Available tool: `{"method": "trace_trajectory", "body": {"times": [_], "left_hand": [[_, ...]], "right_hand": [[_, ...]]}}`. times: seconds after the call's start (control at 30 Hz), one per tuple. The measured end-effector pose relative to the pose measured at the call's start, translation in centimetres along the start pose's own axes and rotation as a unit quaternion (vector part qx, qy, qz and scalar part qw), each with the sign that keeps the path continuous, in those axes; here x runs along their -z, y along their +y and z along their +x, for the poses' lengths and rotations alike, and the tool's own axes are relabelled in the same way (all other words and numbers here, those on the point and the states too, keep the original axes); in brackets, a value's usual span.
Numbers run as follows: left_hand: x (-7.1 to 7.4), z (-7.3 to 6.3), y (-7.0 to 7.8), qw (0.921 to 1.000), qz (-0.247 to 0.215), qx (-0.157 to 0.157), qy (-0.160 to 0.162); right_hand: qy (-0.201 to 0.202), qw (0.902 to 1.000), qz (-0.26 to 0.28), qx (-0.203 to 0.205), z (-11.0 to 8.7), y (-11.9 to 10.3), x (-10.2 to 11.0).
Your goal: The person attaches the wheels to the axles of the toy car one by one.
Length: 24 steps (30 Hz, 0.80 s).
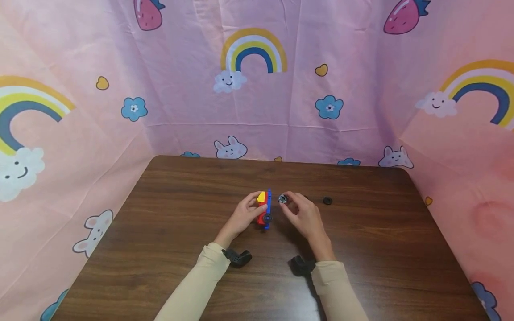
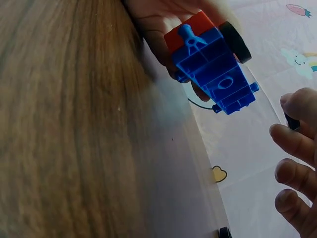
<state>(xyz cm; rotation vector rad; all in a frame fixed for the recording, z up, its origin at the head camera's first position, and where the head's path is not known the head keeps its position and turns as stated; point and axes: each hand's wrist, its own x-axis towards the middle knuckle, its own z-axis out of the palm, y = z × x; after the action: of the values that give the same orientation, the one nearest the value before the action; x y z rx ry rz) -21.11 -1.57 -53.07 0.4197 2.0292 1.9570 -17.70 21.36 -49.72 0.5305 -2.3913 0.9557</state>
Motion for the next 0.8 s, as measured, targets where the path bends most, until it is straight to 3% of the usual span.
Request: {"method": "trace_trajectory", "body": {"times": [0.33, 0.57, 0.8], "left_hand": [[-0.1, -0.3, -0.3, 0.9995, 0.011, -0.025, 0.013], [-0.8, -0.3, -0.1, 0.9977, 0.019, -0.065, -0.008], [-1.2, -0.2, 0.0, 0.9972, 0.034, -0.065, -0.011]], "right_hand": [[-0.006, 0.9998, 0.014, -0.014, 0.0, -0.4, 0.0], [-0.001, 0.9998, 0.019, -0.007, 0.0, -0.5, 0.2], [-0.012, 0.9996, 0.019, -0.016, 0.1, -0.5, 0.3]]}}
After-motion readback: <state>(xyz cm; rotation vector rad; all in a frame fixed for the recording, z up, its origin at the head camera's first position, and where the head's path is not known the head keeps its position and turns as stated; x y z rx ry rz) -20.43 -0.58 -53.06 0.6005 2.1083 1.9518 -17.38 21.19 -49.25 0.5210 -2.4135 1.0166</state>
